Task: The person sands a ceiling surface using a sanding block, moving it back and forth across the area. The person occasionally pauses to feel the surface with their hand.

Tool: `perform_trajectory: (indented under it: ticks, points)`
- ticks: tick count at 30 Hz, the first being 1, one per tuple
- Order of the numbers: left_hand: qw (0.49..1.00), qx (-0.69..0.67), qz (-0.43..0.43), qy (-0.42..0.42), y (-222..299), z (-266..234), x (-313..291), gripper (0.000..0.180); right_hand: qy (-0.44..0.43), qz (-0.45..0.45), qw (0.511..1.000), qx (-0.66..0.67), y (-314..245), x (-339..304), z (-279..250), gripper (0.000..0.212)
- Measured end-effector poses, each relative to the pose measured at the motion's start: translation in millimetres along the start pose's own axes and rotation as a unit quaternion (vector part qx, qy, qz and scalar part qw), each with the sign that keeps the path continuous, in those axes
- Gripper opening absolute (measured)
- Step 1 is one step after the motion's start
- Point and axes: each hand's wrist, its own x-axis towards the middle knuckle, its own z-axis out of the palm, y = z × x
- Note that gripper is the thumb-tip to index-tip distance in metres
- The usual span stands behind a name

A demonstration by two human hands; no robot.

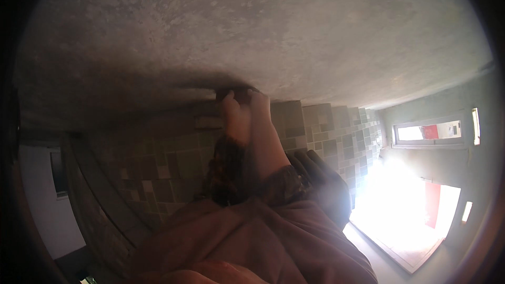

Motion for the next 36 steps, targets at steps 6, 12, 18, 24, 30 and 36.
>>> perform_trajectory:
  ticks: [6,12,18,24,30,36]
  points:
    - [0.999,-0.001,-0.023,-0.031,-1.8,3.3,-6.2,0.041,0.004,-0.031,0.999,0.020,-0.7,-5.1,-4.9,0.025]
    - [1.000,-0.023,-0.016,0.005,-9.9,-12.8,6.2,0.037,-0.016,-0.048,0.999,-0.002,-0.1,-6.0,-9.7,0.023]
    - [0.998,0.033,0.012,-0.043,-15.4,-19.6,20.0,0.027,-0.028,0.089,0.971,0.220,19.0,22.0,-32.6,0.021]
    - [0.968,0.223,0.108,0.042,-15.2,14.3,-25.4,0.023,-0.126,0.121,0.947,0.269,1.7,17.7,-68.7,0.023]
    - [0.931,0.321,0.174,0.002,-23.7,21.3,-19.5,0.022,-0.228,0.069,0.827,0.509,-3.5,-16.0,-50.9,0.031]
    - [0.995,0.094,0.022,0.000,-20.2,4.4,-7.5,0.022,-0.044,-0.066,0.983,0.164,-5.2,-29.8,-24.0,0.031]
